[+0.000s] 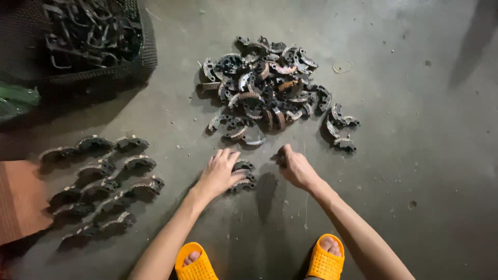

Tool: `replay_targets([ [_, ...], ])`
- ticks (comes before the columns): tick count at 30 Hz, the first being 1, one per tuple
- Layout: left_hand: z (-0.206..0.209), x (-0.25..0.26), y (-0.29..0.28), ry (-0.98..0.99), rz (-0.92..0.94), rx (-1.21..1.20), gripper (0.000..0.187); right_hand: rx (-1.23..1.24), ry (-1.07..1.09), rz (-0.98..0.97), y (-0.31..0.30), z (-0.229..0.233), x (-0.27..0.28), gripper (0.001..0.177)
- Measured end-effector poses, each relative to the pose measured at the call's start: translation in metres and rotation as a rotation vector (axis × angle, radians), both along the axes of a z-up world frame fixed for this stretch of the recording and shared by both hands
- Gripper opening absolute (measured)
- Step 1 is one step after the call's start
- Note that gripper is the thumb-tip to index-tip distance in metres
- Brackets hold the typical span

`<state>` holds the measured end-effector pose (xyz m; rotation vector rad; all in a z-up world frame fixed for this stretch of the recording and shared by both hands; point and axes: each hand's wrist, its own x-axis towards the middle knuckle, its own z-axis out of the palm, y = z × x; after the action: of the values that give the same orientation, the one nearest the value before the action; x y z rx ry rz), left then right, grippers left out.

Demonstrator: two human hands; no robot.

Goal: The person sorts a pile of small, dark metal components on a concrete floor, picking them up by hand and placing them into a black mesh basket. They then move to a pile of curved, semi-circular metal pieces, arranging them into neat rows on the floor.

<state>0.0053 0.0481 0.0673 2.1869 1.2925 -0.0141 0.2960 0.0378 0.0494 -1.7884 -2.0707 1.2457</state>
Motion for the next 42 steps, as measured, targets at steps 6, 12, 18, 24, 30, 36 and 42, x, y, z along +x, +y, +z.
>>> replay_targets([
  [6, -0.026, 0.005, -0.03, 0.168, -0.154, 0.106, 0.096, 0.229, -0.262, 0.347, -0.028, -0.003, -0.018, 0.02],
  [12, -0.039, 0.003, -0.029, 0.156, -0.175, 0.126, 0.099, 0.265, -0.138, 0.444, -0.025, 0.012, -0.022, 0.034],
  [18, -0.04, 0.002, -0.019, -0.009, -0.045, 0.168, 0.083, 0.251, -0.026, 0.232, 0.009, 0.01, -0.019, 0.04],
  [24, -0.095, 0.012, 0.043, 0.066, 0.055, 0.537, 0.058, 0.408, -0.231, 0.281, 0.054, -0.029, -0.045, 0.055],
  [30, -0.07, 0.017, 0.067, -0.223, 0.391, 0.132, 0.018, 0.31, -0.45, 0.295, 0.031, -0.087, -0.045, 0.025],
  [36, -0.06, -0.016, 0.054, -0.943, 0.946, -0.505, 0.017, 0.195, -0.254, 0.139, 0.03, -0.047, -0.035, 0.03],
  [42, -0.024, -0.018, 0.045, -0.85, 0.899, -0.414, 0.022, 0.577, 0.227, -0.272, 0.047, 0.028, -0.062, 0.048],
])
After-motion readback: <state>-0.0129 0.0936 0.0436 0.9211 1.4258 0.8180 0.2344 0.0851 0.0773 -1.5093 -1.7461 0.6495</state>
